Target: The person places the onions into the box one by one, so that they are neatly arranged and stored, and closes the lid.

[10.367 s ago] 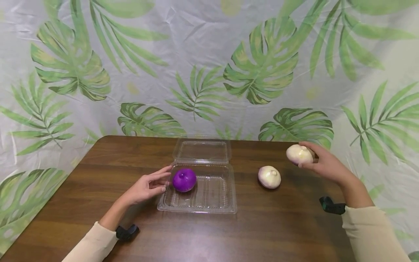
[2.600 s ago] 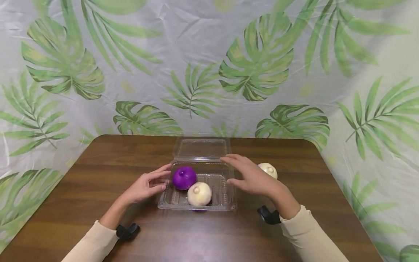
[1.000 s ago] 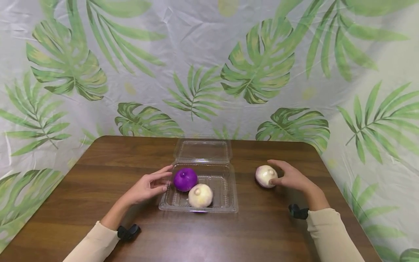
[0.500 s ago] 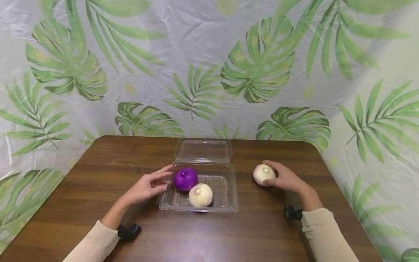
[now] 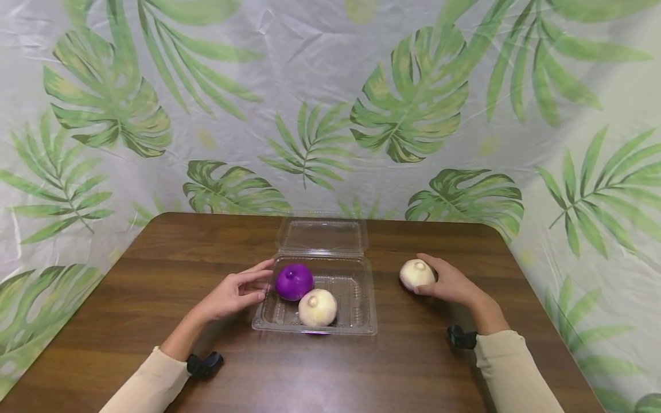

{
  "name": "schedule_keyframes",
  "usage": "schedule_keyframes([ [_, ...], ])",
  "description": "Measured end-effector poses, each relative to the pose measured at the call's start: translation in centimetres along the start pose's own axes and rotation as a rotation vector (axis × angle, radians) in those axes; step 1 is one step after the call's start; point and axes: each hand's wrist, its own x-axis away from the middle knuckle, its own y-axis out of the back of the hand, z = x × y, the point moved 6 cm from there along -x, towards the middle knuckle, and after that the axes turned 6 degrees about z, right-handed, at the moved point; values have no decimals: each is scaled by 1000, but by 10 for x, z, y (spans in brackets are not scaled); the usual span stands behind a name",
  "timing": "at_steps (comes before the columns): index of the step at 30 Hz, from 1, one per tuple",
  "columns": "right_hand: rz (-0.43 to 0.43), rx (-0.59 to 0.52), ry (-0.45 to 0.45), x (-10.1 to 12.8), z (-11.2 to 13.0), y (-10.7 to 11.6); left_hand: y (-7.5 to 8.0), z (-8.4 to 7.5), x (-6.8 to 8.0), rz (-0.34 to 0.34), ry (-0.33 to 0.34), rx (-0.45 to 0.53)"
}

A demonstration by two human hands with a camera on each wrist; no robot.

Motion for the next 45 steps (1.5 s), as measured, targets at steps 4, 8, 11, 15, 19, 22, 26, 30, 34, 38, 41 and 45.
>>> schedule_keyframes([
  [4, 1, 5, -5, 0, 1, 0, 0, 0, 0, -3, 10, 2],
  [8, -4, 14, -17, 1, 2, 0, 0, -2, 0, -2, 17, 1],
  [11, -7, 18, -24, 2, 2, 1, 0, -4, -1, 0, 18, 1],
  [15, -5, 17, -14, 2, 4, 1, -1, -4, 0, 0, 18, 3],
  [19, -1, -15, 14, 3, 5, -1, -1, -2, -1, 3, 22, 7],
  [22, -7, -47, 30, 5, 4, -1, -1, -2, -2, 6, 22, 10],
  [26, -23, -64, 36, 5, 3, -1, 0, -1, -2, 3, 20, 11],
  [30, -23, -64, 34, 4, 4, 0, -1, -1, -1, 5, 23, 12],
  [34, -19, -58, 38, 2, 6, 1, 0, -2, -1, 12, 25, 9],
  [38, -13, -46, 29, 2, 6, 2, 0, -3, -2, 13, 24, 4],
  [41, -12, -31, 20, 3, 5, 2, 0, -3, -2, 10, 26, -1],
  [45, -19, -25, 27, 5, 6, 3, 0, -2, -1, 7, 32, -4],
])
